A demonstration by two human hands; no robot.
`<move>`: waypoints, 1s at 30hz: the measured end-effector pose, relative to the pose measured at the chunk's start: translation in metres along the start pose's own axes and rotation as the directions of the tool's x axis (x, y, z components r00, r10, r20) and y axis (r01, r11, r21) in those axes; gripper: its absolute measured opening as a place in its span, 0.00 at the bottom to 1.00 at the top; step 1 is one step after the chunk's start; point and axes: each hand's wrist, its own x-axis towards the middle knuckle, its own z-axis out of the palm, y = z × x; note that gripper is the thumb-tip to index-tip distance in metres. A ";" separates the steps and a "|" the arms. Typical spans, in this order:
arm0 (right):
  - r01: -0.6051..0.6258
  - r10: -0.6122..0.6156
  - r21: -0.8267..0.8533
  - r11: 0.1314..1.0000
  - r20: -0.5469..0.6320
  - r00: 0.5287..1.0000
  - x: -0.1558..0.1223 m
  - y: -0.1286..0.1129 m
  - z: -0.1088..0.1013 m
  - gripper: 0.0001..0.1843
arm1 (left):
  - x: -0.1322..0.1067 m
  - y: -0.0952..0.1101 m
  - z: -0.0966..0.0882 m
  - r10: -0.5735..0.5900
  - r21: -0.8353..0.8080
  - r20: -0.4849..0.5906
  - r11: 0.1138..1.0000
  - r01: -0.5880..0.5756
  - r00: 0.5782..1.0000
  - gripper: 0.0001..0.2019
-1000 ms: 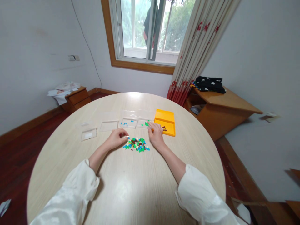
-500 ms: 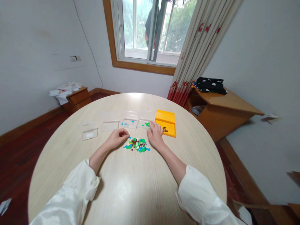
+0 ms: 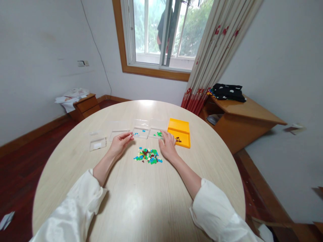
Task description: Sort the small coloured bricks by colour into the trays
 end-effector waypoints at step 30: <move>0.508 -0.510 0.137 0.850 0.449 0.734 -0.024 -0.040 -0.012 0.20 | 0.009 -0.002 -0.022 0.594 0.802 -0.210 0.558 -0.210 0.776 0.11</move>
